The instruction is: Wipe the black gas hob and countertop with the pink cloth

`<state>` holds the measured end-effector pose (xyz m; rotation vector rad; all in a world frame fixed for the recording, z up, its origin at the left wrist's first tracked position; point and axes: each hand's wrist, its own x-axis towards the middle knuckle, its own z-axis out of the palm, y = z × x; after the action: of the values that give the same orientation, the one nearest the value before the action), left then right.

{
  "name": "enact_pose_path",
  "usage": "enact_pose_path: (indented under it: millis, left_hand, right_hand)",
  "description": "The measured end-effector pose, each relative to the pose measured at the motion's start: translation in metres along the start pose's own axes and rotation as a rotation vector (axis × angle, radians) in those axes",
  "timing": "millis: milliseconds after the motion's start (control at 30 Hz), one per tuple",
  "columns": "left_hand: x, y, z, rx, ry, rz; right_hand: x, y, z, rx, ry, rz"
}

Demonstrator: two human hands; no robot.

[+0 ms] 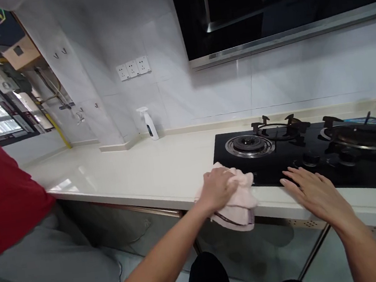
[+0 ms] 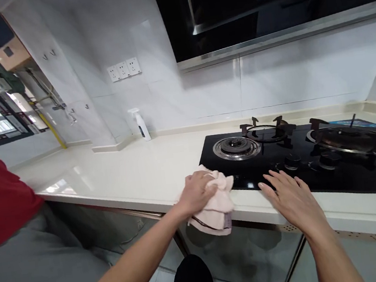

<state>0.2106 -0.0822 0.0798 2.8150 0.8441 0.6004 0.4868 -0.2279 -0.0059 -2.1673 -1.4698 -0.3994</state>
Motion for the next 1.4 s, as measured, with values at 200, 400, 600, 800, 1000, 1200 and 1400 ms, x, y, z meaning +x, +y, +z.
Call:
enact_pose_path:
  millis: [200,400,600,800,1000,1200,1400]
  left_hand:
    - [0.003,0.092,0.050,0.052,0.031,0.361]
    - [0.002,0.110,0.062,0.095,0.120,0.475]
    - [-0.036,0.035,0.038,0.247,0.181,0.481]
    - [-0.080,-0.071,0.008,0.367,0.368,0.284]
    - [-0.131,-0.183,-0.043,0.507,0.521,0.275]
    - [-0.149,-0.217,-0.048,0.552,0.647,0.139]
    - [-0.138,-0.175,-0.032,0.575,0.682,-0.033]
  right_hand:
    - [-0.002,0.015,-0.004,0.194,-0.032,0.038]
    - [0.000,0.041,0.000,0.277,-0.090,-0.012]
    - [-0.002,0.057,0.016,0.164,-0.087,-0.048]
    - [-0.006,0.060,0.017,0.202,-0.087,-0.042]
    - [-0.008,0.040,0.007,0.171,-0.051,-0.051]
    - [-0.010,0.025,0.003,0.116,-0.009,-0.051]
    - [-0.010,0.033,0.020,0.090,0.021,-0.090]
